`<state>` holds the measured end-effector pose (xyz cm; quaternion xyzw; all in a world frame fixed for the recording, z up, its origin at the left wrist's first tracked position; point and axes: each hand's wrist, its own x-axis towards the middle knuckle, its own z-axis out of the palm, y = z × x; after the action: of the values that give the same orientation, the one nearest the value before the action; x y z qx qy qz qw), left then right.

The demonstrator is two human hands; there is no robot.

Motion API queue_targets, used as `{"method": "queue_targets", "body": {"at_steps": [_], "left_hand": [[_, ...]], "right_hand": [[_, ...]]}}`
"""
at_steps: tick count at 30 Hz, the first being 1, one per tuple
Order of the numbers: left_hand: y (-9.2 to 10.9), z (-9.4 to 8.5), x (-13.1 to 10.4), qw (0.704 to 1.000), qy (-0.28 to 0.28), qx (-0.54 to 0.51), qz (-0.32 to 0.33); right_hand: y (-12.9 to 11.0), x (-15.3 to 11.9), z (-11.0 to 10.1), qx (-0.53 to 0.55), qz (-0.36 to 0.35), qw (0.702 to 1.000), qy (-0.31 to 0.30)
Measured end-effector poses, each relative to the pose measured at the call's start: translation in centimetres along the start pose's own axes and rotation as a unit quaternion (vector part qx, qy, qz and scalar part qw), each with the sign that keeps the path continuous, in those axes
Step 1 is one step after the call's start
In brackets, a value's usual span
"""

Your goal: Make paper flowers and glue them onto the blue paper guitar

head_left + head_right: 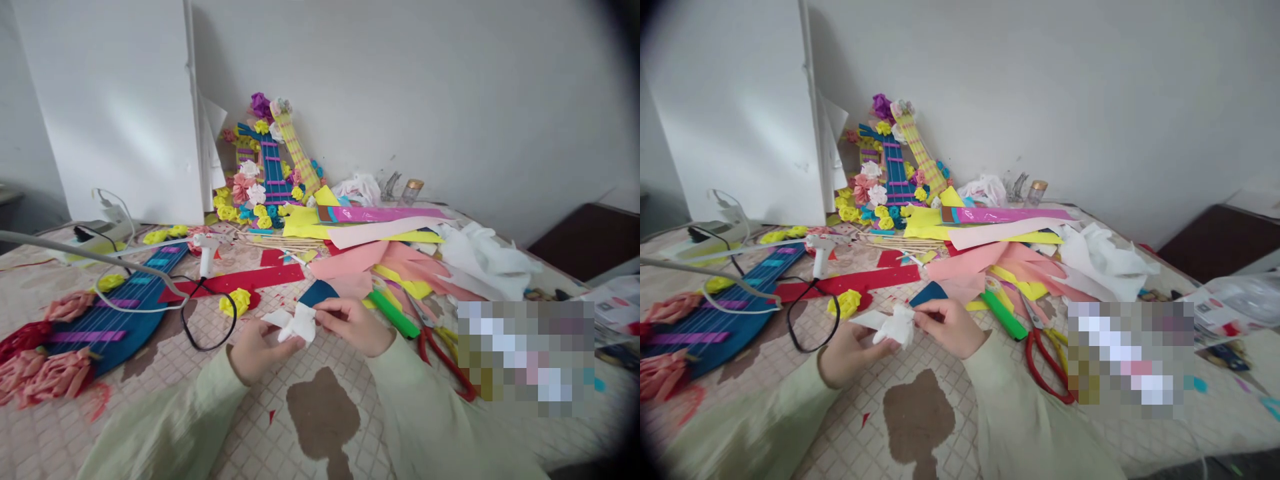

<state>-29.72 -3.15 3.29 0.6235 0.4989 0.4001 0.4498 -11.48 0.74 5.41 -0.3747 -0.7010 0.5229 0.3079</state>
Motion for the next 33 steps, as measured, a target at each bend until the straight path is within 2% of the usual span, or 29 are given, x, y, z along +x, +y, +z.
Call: {"method": "queue_targets", "body": {"at_steps": [9,18,22,28,33], "left_hand": [[0.2,0.1,0.0,0.995,0.045,0.07,0.057],[0.1,0.1,0.0,0.989,0.051,0.086,0.111],[-0.3,0.0,-0.1,0.99,0.036,0.086,0.103],[-0.3,0.1,0.1,0.983,0.083,0.12,0.109],[0.1,0.2,0.4,0.981,0.104,0.138,0.089]], "right_hand": [[-0.3,-0.2,0.4,-0.06,-0.036,0.996,0.053],[-0.5,-0.3,0.5,-0.004,-0.025,0.999,0.042],[-0.5,-0.4,0.8,-0.005,-0.029,0.998,0.059],[-0.5,-0.4,1.4,-0.02,-0.048,0.994,0.093],[-0.4,-0.5,1.9,-0.098,-0.129,0.977,0.142]]}}
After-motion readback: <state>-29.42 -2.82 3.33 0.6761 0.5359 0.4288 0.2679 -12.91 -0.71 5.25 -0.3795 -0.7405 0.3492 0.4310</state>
